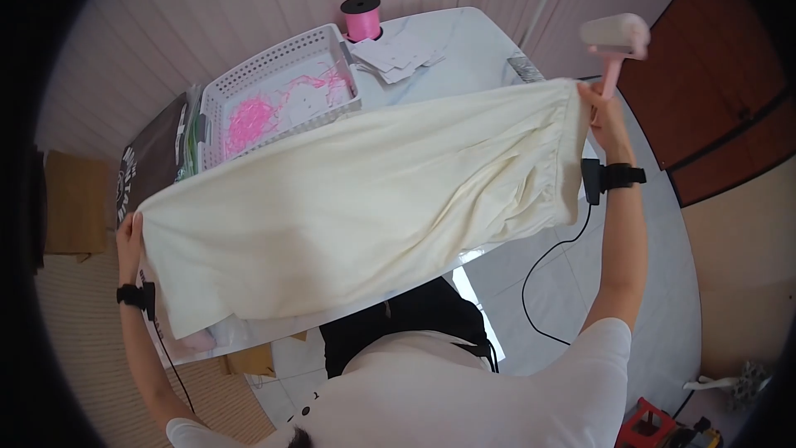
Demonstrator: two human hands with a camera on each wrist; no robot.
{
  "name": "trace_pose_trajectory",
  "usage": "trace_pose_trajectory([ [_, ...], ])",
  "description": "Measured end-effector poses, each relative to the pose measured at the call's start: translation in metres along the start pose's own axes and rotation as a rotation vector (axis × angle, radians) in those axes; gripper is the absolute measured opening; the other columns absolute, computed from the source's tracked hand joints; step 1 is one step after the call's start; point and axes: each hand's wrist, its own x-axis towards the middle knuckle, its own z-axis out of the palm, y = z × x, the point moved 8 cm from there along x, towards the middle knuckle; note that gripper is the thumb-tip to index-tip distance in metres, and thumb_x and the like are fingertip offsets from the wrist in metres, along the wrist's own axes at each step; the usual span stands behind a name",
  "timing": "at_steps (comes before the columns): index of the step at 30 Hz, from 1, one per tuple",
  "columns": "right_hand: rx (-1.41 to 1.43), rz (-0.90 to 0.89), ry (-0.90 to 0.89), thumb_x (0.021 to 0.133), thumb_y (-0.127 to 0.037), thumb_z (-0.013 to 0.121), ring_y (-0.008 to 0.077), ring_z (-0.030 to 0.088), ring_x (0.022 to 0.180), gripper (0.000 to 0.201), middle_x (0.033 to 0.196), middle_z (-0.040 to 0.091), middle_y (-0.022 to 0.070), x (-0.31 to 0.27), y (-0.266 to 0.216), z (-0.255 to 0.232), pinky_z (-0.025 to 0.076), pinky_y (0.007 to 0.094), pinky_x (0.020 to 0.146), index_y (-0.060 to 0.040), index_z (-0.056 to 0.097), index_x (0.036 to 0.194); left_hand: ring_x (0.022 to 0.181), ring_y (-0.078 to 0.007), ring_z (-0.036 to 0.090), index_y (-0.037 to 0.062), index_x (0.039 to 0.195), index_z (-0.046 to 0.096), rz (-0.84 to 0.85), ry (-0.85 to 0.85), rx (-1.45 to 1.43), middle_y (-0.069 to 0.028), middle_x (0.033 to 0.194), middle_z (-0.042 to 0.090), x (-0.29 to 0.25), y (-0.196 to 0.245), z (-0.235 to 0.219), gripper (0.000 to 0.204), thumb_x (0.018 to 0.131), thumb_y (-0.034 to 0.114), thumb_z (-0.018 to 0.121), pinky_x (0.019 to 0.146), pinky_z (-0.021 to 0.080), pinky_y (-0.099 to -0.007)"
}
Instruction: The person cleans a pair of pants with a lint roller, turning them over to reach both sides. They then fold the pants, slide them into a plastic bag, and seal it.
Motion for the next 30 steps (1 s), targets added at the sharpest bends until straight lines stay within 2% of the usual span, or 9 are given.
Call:
trace_pose_trajectory([
  [4,0.155,0.009,0.057,0.081,-0.011,0.072,0.0046,0.04,0.056,0.029,0.064,0.044,-0.0058,0.031,0.008,0.014,0.028,0.0227,0.051,-0.0121,0.049,0.065,0.067,-0.0107,0.043,-0.0019,0.084,0.055,0.037,0.083,0.161,-0.0046,0.066,0.044,0.017,0.021,0.021,0.027,0.095,0.022,0.053,0.063,0.039,-0.0254],
  [8,-0.236,0.062,0.179,0.078,-0.015,0.074,0.0081,0.04,0.054,0.024,0.065,0.047,-0.0035,0.053,0.045,0.012,0.028,0.0263,0.049,-0.0077,0.053,0.069,0.078,-0.0241,0.054,-0.0022,0.094,0.057,0.071,0.064,0.319,-0.0151,0.084,0.054,0.025,0.013,0.051,0.021,0.091,0.018,0.056,0.073,0.043,-0.0334],
  [11,-0.355,0.127,0.108,0.077,-0.023,0.075,0.0141,0.055,0.065,0.027,0.076,0.057,0.0032,0.053,0.063,0.012,0.044,0.0275,0.058,-0.0012,0.06,0.083,0.101,-0.0307,0.053,-0.0002,0.111,0.055,0.065,0.016,0.408,-0.0198,0.114,0.053,0.017,0.013,0.056,0.028,0.089,0.017,0.058,0.087,0.042,-0.0373],
  [14,-0.513,0.147,0.028,0.078,-0.035,0.073,0.0179,0.062,0.084,0.045,0.09,0.063,0.0088,0.03,0.059,0.0,0.05,0.0314,0.072,0.0035,0.06,0.098,0.109,-0.0331,0.05,0.0008,0.119,0.052,0.221,0.239,0.464,-0.0206,0.118,0.052,-0.001,-0.024,0.013,0.035,0.089,0.019,0.058,0.093,0.04,-0.0383],
  [15,-0.598,0.152,0.037,0.077,-0.038,0.074,0.0194,0.062,0.085,0.05,0.091,0.063,0.0103,0.021,0.056,-0.01,0.051,0.0324,0.072,0.0043,0.06,0.1,0.118,-0.0342,0.046,-0.0009,0.127,0.047,-0.018,0.204,0.415,-0.0226,0.123,0.049,-0.01,-0.048,-0.003,0.051,0.088,0.028,0.061,0.098,0.037,-0.039],
  [18,-0.674,0.23,0.028,0.074,-0.046,0.074,0.0209,0.062,0.089,0.063,0.094,0.063,0.0121,-0.028,0.051,-0.025,0.051,0.0335,0.07,0.0059,0.059,0.106,0.119,-0.0341,0.047,-0.006,0.131,0.042,-0.242,0.232,0.437,-0.0267,0.127,0.047,-0.05,-0.136,-0.046,0.069,0.085,0.041,0.063,0.097,0.039,-0.0395],
  [21,-0.733,0.353,-0.026,0.073,-0.052,0.073,0.0208,0.062,0.089,0.07,0.094,0.064,0.0129,-0.07,0.061,-0.025,0.05,0.0328,0.068,0.006,0.058,0.11,0.118,-0.0301,0.05,-0.009,0.134,0.039,-0.629,-0.015,0.161,-0.0269,0.128,0.048,-0.1,-0.154,-0.033,0.085,0.082,0.053,0.063,0.097,0.04,-0.0367],
  [24,-0.749,0.438,-0.068,0.076,-0.043,0.073,0.0197,0.064,0.082,0.062,0.094,0.066,0.0121,-0.096,0.074,-0.009,0.051,0.0327,0.069,0.0068,0.059,0.111,0.116,-0.0325,0.053,-0.0125,0.131,0.04,-0.624,-0.125,0.309,-0.0281,0.127,0.051,-0.108,-0.095,-0.013,0.091,0.079,0.057,0.063,0.098,0.04,-0.0361],
  [30,-0.829,0.257,-0.08,0.076,-0.028,0.075,0.0149,0.061,0.072,0.043,0.083,0.068,0.0102,-0.083,0.107,-0.011,0.049,0.0288,0.064,0.0071,0.065,0.1,0.112,-0.0368,0.055,-0.0124,0.118,0.052,-0.525,0.172,0.347,-0.0273,0.118,0.058,-0.11,-0.075,-0.001,0.074,0.079,0.049,0.067,0.094,0.043,-0.0385],
])
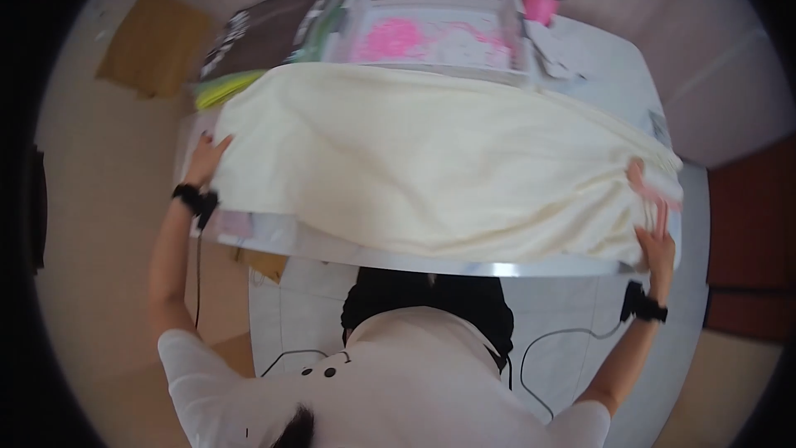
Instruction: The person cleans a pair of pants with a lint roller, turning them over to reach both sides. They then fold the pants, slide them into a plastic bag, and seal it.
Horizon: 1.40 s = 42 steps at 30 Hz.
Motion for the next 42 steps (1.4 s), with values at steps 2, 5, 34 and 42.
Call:
trace_pose_trajectory([
  [2,0.038,-0.062,0.005,0.076,-0.026,0.075,0.0145,0.061,0.072,0.043,0.084,0.068,0.0098,0.003,0.003,0.0,0.049,0.029,0.064,0.0076,0.065,0.1,0.109,-0.0365,0.056,-0.0117,0.117,0.053,-0.043,0.011,0.152,-0.0272,0.117,0.058,0.004,-0.005,0.004,0.072,0.079,0.047,0.068,0.094,0.044,-0.0378],
  [5,0.056,-0.04,-0.04,0.077,-0.019,0.074,0.0155,0.061,0.076,0.043,0.091,0.067,0.0112,0.02,0.026,-0.002,0.049,0.0276,0.067,0.0103,0.061,0.106,0.103,-0.0297,0.059,-0.0113,0.116,0.054,-0.044,-0.078,-0.006,-0.0233,0.11,0.062,-0.005,0.005,0.005,0.064,0.083,0.042,0.066,0.09,0.045,-0.0363],
  [34,-0.018,-0.86,-0.682,0.09,-0.012,0.06,0.0106,0.056,0.074,0.032,0.084,0.063,0.009,-0.213,-0.377,0.19,0.045,0.0258,0.067,-0.0022,0.051,0.119,0.087,-0.0133,0.061,-0.005,0.115,0.059,-0.012,-0.292,-0.605,-0.0092,0.101,0.065,-0.076,-0.028,-0.009,0.04,0.093,0.028,0.058,0.076,0.05,-0.0268],
  [42,-0.092,-1.441,-0.899,0.091,-0.037,0.055,0.0393,0.063,0.073,0.036,0.076,0.063,0.0229,-0.34,-0.499,0.374,0.048,0.0463,0.065,-0.0036,0.053,0.106,0.082,-0.0107,0.06,-0.0015,0.116,0.06,0.061,-0.339,-0.594,-0.0068,0.096,0.066,-0.053,-0.019,-0.02,0.045,0.093,0.037,0.057,0.073,0.049,-0.0263],
])
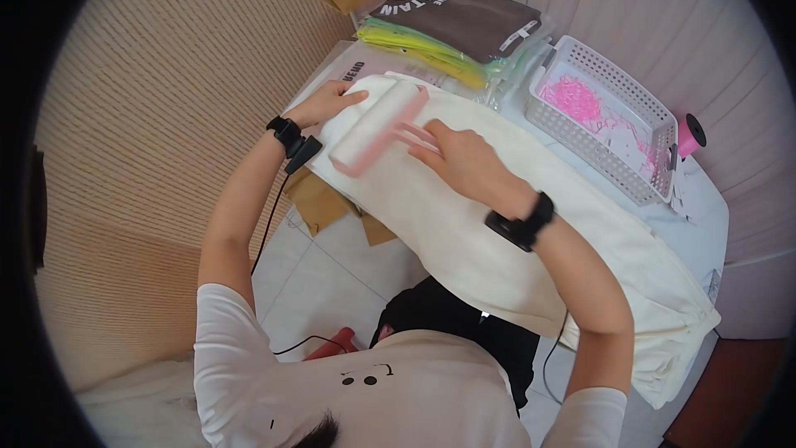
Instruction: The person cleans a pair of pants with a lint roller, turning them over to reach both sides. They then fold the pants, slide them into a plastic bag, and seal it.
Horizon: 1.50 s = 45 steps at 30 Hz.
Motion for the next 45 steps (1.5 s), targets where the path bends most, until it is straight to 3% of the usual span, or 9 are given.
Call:
trace_pose_trajectory([
  [4,-0.105,0.069,0.0,0.093,-0.034,0.051,0.0397,0.063,0.07,0.035,0.072,0.063,0.0221,0.034,0.01,0.041,0.05,0.048,0.062,-0.0024,0.05,0.108,0.091,-0.0145,0.061,-0.0024,0.12,0.058,-0.053,-0.102,0.082,-0.0107,0.105,0.065,0.023,-0.022,-0.001,0.042,0.093,0.03,0.057,0.081,0.048,-0.0289],
  [10,-0.308,0.076,0.007,0.094,-0.034,0.05,0.0364,0.063,0.062,0.033,0.066,0.062,0.0169,-0.005,0.018,0.038,0.049,0.0464,0.054,-0.0048,0.05,0.109,0.102,-0.0197,0.059,-0.0014,0.125,0.055,0.07,-0.012,0.229,-0.0139,0.111,0.064,0.027,-0.034,0.005,0.044,0.095,0.032,0.052,0.089,0.046,-0.0307],
  [14,-0.415,0.134,-0.113,0.093,-0.035,0.051,0.036,0.062,0.062,0.031,0.065,0.061,0.0158,-0.079,0.048,0.004,0.048,0.046,0.052,-0.0083,0.051,0.109,0.103,-0.0166,0.057,-0.0029,0.127,0.052,-0.016,-0.081,-0.111,-0.0121,0.115,0.062,0.019,-0.031,0.015,0.044,0.097,0.029,0.05,0.09,0.044,-0.0294],
  [21,-0.5,0.407,-0.13,0.088,-0.032,0.059,0.0341,0.061,0.064,0.031,0.071,0.063,0.0135,-0.25,0.078,-0.083,0.048,0.0422,0.056,-0.0108,0.054,0.11,0.097,-0.0139,0.057,-0.0063,0.12,0.054,-0.051,-0.106,-0.11,-0.0104,0.108,0.063,0.024,-0.041,0.012,0.041,0.096,0.027,0.052,0.086,0.045,-0.028],
  [25,-0.467,0.599,-0.207,0.085,-0.031,0.063,0.0335,0.062,0.064,0.031,0.072,0.064,0.0137,-0.299,0.083,-0.11,0.048,0.041,0.056,-0.011,0.057,0.108,0.098,-0.0129,0.056,-0.0057,0.12,0.053,-0.088,-0.108,-0.074,-0.0095,0.111,0.062,0.018,-0.029,0.016,0.042,0.096,0.028,0.052,0.086,0.045,-0.027],
  [31,-0.376,0.29,0.027,0.09,-0.037,0.056,0.0354,0.062,0.066,0.033,0.071,0.063,0.0146,-0.231,0.073,-0.082,0.048,0.0443,0.058,-0.01,0.055,0.109,0.093,-0.0096,0.055,-0.0045,0.117,0.056,-0.027,-0.117,-0.051,-0.0051,0.106,0.062,0.024,-0.038,0.015,0.04,0.097,0.03,0.051,0.084,0.044,-0.0261],
  [34,-0.402,0.26,-0.098,0.09,-0.04,0.055,0.0361,0.06,0.061,0.035,0.066,0.06,0.015,-0.202,0.092,-0.057,0.047,0.0449,0.055,-0.0117,0.055,0.112,0.09,-0.009,0.055,-0.0034,0.111,0.058,-0.052,-0.062,0.025,-0.0044,0.1,0.063,0.027,-0.043,0.009,0.039,0.097,0.032,0.051,0.08,0.044,-0.0252],
  [37,-0.412,0.257,-0.133,0.091,-0.043,0.053,0.0355,0.059,0.06,0.037,0.066,0.06,0.0136,-0.228,0.111,-0.069,0.046,0.045,0.054,-0.0129,0.055,0.113,0.093,-0.0117,0.056,-0.0059,0.114,0.056,-0.052,-0.103,0.181,-0.0069,0.104,0.063,0.044,-0.051,0.005,0.044,0.096,0.034,0.052,0.083,0.044,-0.0257],
  [45,-0.486,0.66,-0.014,0.091,-0.043,0.053,0.0351,0.061,0.068,0.037,0.073,0.063,0.0148,-0.457,0.144,-0.168,0.047,0.0426,0.061,-0.0154,0.056,0.115,0.093,-0.0126,0.055,-0.0054,0.111,0.057,-0.093,-0.049,0.17,-0.0086,0.104,0.062,0.032,-0.047,0.002,0.049,0.095,0.04,0.053,0.083,0.044,-0.026],
])
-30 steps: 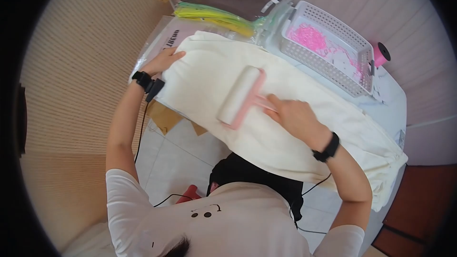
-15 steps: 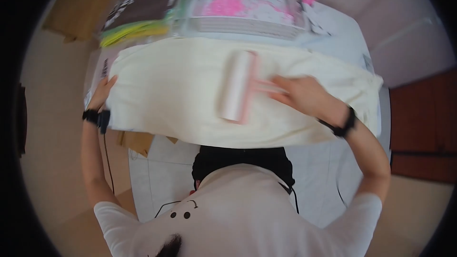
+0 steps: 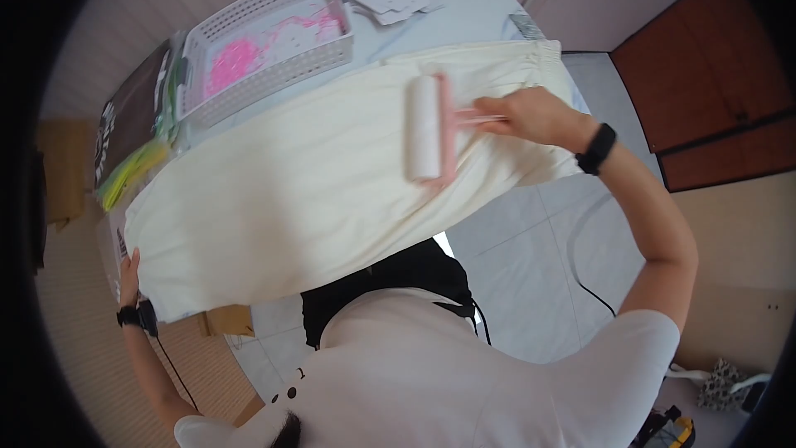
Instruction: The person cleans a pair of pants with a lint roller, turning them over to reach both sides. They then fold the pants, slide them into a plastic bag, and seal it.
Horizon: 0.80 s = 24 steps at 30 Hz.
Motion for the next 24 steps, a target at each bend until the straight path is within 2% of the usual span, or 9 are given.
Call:
trace_pose_trajectory([
  [4,-0.141,0.266,-0.097,0.09,-0.039,0.056,0.0309,0.062,0.066,0.036,0.075,0.065,0.0129,-0.085,0.075,-0.018,0.048,0.0387,0.061,-0.0142,0.058,0.115,0.086,-0.0118,0.053,-0.0036,0.103,0.058,-0.01,0.044,0.09,-0.0064,0.094,0.06,0.011,-0.018,-0.013,0.048,0.093,0.043,0.055,0.077,0.043,-0.0259],
  [8,-0.157,0.375,-0.127,0.087,-0.038,0.059,0.0246,0.065,0.064,0.036,0.079,0.069,0.0095,-0.118,0.097,-0.041,0.049,0.034,0.059,-0.0134,0.061,0.113,0.08,-0.0108,0.051,-0.0013,0.092,0.058,-0.052,0.091,0.091,-0.0043,0.086,0.058,0.009,-0.017,-0.013,0.048,0.091,0.047,0.057,0.073,0.043,-0.0259],
  [9,-0.144,0.326,-0.081,0.087,-0.038,0.06,0.0253,0.065,0.065,0.036,0.079,0.068,0.0098,-0.115,0.093,-0.047,0.05,0.0342,0.059,-0.0132,0.062,0.113,0.08,-0.0108,0.051,-0.0011,0.091,0.058,-0.061,0.079,0.073,-0.0044,0.085,0.058,0.01,-0.017,-0.013,0.048,0.091,0.047,0.057,0.073,0.043,-0.0259],
  [13,-0.042,0.086,0.127,0.086,-0.04,0.061,0.0292,0.064,0.067,0.036,0.08,0.068,0.0115,-0.053,0.034,-0.058,0.05,0.0362,0.06,-0.0119,0.063,0.109,0.08,-0.0108,0.051,-0.0008,0.088,0.058,-0.069,0.061,0.025,-0.0047,0.084,0.059,0.004,-0.007,-0.005,0.049,0.09,0.049,0.058,0.073,0.043,-0.0258],
  [15,0.104,-0.118,0.246,0.086,-0.042,0.06,0.0318,0.064,0.068,0.04,0.081,0.067,0.0128,-0.003,-0.006,-0.047,0.049,0.0383,0.06,-0.0117,0.061,0.111,0.08,-0.0114,0.052,-0.0015,0.09,0.058,-0.052,0.066,0.035,-0.0054,0.085,0.059,0.006,-0.005,-0.006,0.05,0.09,0.049,0.058,0.074,0.043,-0.0261],
  [17,0.071,-0.237,0.231,0.088,-0.044,0.056,0.0332,0.062,0.067,0.04,0.075,0.064,0.0135,0.049,-0.056,-0.038,0.049,0.0407,0.059,-0.0115,0.059,0.112,0.082,-0.0123,0.053,-0.0029,0.093,0.059,-0.04,0.078,0.062,-0.0066,0.088,0.061,0.012,-0.019,-0.013,0.052,0.09,0.049,0.057,0.076,0.044,-0.0267],
  [19,0.036,-0.308,0.183,0.089,-0.044,0.054,0.0336,0.062,0.066,0.04,0.073,0.063,0.0132,0.092,-0.084,-0.021,0.049,0.0419,0.059,-0.0116,0.058,0.112,0.087,-0.0135,0.054,-0.0051,0.1,0.059,-0.05,0.094,0.084,-0.0085,0.094,0.061,0.009,-0.018,-0.013,0.055,0.091,0.049,0.056,0.079,0.044,-0.0274],
  [21,-0.028,-0.308,0.082,0.091,-0.046,0.05,0.0352,0.061,0.066,0.039,0.069,0.061,0.0122,0.117,-0.091,-0.007,0.048,0.0439,0.058,-0.0112,0.058,0.106,0.091,-0.0145,0.054,-0.0068,0.105,0.058,-0.06,0.093,0.082,-0.01,0.1,0.061,0.011,-0.022,-0.015,0.057,0.091,0.049,0.056,0.082,0.043,-0.028],
  [24,-0.029,-0.321,0.088,0.091,-0.045,0.051,0.0359,0.061,0.067,0.04,0.072,0.062,0.0148,0.113,-0.059,-0.002,0.049,0.0442,0.06,-0.0124,0.059,0.111,0.097,-0.0157,0.054,-0.0078,0.112,0.055,-0.069,0.047,0.032,-0.0114,0.107,0.06,0.013,-0.028,-0.014,0.058,0.092,0.047,0.054,0.087,0.043,-0.0283],
])
